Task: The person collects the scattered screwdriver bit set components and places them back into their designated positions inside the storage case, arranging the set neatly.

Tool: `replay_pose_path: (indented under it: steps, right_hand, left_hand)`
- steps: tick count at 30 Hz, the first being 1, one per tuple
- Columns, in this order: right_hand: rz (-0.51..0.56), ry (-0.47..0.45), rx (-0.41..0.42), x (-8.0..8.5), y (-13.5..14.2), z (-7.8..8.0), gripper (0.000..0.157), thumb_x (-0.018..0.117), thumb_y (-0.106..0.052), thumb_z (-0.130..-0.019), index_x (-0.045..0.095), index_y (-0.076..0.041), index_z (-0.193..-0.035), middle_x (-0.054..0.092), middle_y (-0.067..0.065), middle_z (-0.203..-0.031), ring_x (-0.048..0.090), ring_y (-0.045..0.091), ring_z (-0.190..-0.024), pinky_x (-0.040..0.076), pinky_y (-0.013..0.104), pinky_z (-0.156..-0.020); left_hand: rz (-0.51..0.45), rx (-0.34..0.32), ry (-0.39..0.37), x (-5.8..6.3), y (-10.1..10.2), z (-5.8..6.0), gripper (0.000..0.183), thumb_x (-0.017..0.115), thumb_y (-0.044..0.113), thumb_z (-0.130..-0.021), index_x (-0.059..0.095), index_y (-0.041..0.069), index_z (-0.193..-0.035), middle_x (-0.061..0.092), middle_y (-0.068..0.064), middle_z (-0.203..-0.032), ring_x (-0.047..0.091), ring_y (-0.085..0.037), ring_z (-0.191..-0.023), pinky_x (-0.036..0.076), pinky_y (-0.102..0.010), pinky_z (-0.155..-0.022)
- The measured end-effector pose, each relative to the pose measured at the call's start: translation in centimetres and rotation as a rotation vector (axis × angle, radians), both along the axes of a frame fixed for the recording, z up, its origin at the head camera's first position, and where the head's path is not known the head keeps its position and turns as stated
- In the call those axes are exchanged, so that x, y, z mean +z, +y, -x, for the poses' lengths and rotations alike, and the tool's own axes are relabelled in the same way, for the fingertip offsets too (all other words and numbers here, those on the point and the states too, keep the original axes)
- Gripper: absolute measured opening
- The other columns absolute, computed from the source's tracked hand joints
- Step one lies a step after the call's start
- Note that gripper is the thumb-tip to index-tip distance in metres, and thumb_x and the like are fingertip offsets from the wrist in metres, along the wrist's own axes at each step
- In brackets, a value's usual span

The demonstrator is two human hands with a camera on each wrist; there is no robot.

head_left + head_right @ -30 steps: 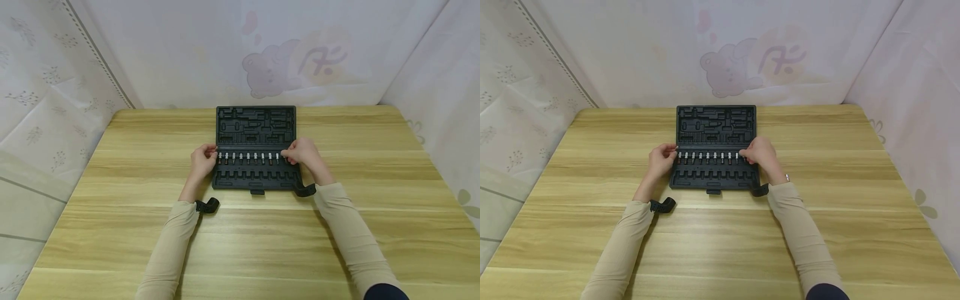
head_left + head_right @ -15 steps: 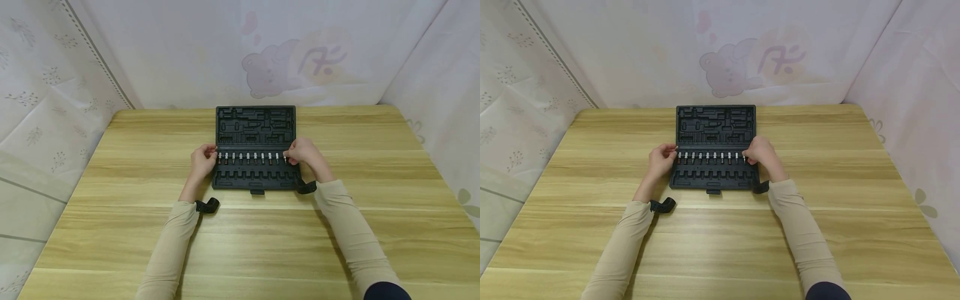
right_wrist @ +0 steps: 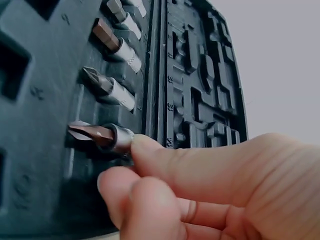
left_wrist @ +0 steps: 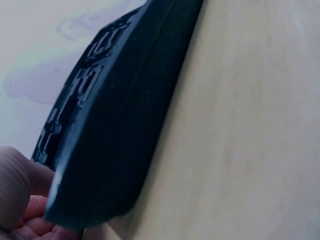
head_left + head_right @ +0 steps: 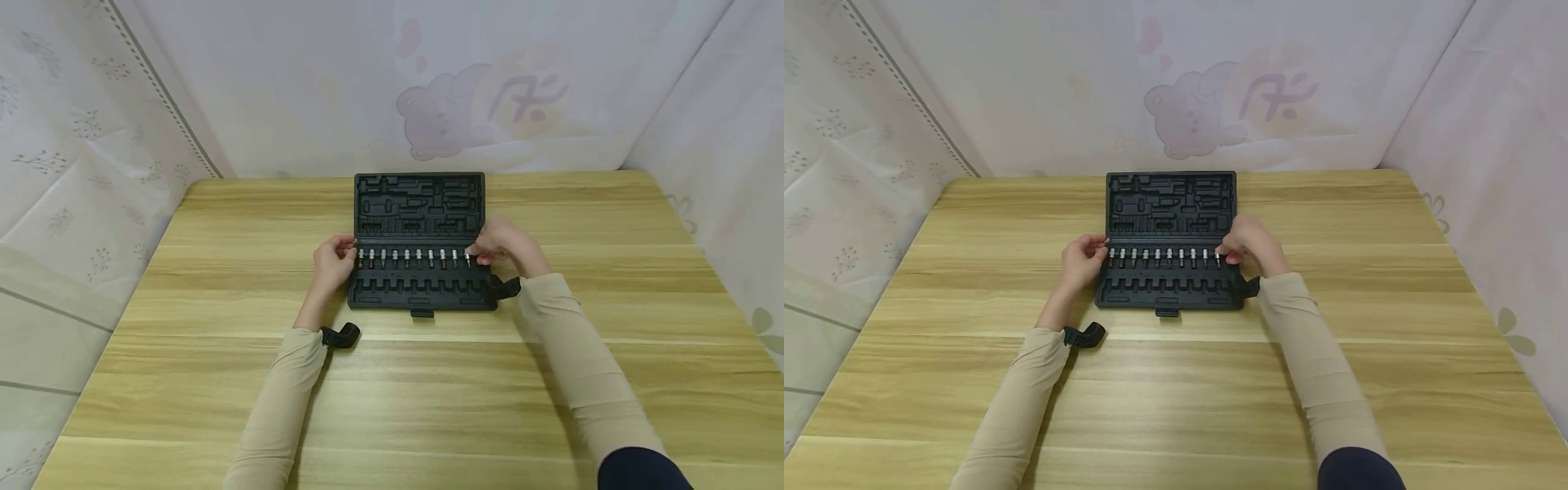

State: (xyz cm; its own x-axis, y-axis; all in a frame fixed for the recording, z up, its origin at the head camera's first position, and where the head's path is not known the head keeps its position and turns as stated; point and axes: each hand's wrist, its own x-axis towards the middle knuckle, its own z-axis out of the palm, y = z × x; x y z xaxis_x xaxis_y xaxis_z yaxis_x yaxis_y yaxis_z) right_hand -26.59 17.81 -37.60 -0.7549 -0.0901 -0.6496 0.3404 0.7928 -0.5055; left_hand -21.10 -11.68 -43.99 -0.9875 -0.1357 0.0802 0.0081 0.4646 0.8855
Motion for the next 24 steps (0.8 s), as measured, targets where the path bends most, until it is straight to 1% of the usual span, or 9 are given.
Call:
replay_pose_path:
  steps: [2,5,9,12,16,19,24]
  right_hand:
    - [-0.020,-0.040,0.011,0.0,0.0,0.5,0.020,0.063,-0.012,-0.089,0.061,0.008,-0.092,0.058,0.003,-0.053,0.053,0.007,-0.042,0.033,0.019,-0.038]
    - [-0.031,-0.073,0.021,0.0,-0.1,0.9,0.028,0.063,-0.012,-0.089,0.057,0.011,-0.104,0.059,0.002,-0.054,0.053,0.006,-0.042,0.035,0.017,-0.039]
    - [-0.040,-0.098,0.049,0.1,0.0,1.3,0.027,0.063,-0.012,-0.089,0.057,0.010,-0.103,0.058,0.001,-0.053,0.052,0.004,-0.041,0.033,0.016,-0.039]
    - [-0.052,-0.120,0.073,0.2,0.0,1.5,0.029,0.063,-0.013,-0.090,0.057,0.010,-0.105,0.057,0.000,-0.053,0.049,0.004,-0.040,0.031,0.017,-0.040]
    - [-0.060,-0.141,0.076,0.5,-0.1,1.6,0.032,0.063,-0.013,-0.090,0.055,0.010,-0.109,0.057,-0.001,-0.053,0.047,0.003,-0.040,0.031,0.017,-0.040]
    - [-0.058,-0.139,0.071,0.7,-0.1,1.5,0.030,0.063,-0.013,-0.090,0.056,0.010,-0.107,0.057,-0.001,-0.053,0.049,0.003,-0.041,0.032,0.016,-0.040]
    - [-0.024,-0.113,0.061,0.6,0.1,1.2,0.022,0.065,-0.013,-0.089,0.059,0.007,-0.095,0.057,0.000,-0.051,0.052,0.004,-0.042,0.034,0.016,-0.041]
  left_hand:
    - [0.000,0.000,0.005,-0.1,0.0,0.0,0.022,0.057,-0.003,-0.087,0.064,-0.007,-0.107,0.065,-0.021,-0.097,0.061,-0.030,-0.088,0.050,-0.037,-0.080]
    - [0.000,0.000,0.006,-0.2,0.0,0.0,0.022,0.057,-0.003,-0.087,0.064,-0.007,-0.107,0.065,-0.021,-0.097,0.061,-0.030,-0.089,0.050,-0.037,-0.080]
    - [-0.002,0.001,0.002,-0.1,0.0,0.0,0.022,0.057,-0.002,-0.087,0.064,-0.007,-0.107,0.065,-0.021,-0.097,0.061,-0.030,-0.089,0.050,-0.037,-0.080]
    - [-0.002,0.001,0.002,0.0,0.1,-0.1,0.022,0.057,-0.003,-0.087,0.064,-0.007,-0.107,0.065,-0.021,-0.097,0.061,-0.030,-0.089,0.050,-0.037,-0.080]
    - [0.001,0.000,0.011,0.0,0.1,-0.1,0.022,0.057,-0.003,-0.086,0.064,-0.007,-0.107,0.065,-0.021,-0.096,0.062,-0.030,-0.089,0.050,-0.037,-0.081]
    - [-0.001,-0.002,0.018,0.0,0.1,-0.1,0.022,0.057,-0.003,-0.086,0.064,-0.008,-0.107,0.065,-0.022,-0.096,0.062,-0.031,-0.089,0.050,-0.037,-0.081]
    - [0.000,0.000,0.014,0.2,0.1,-0.1,0.022,0.057,-0.004,-0.086,0.064,-0.008,-0.106,0.065,-0.022,-0.097,0.062,-0.031,-0.089,0.050,-0.038,-0.081]
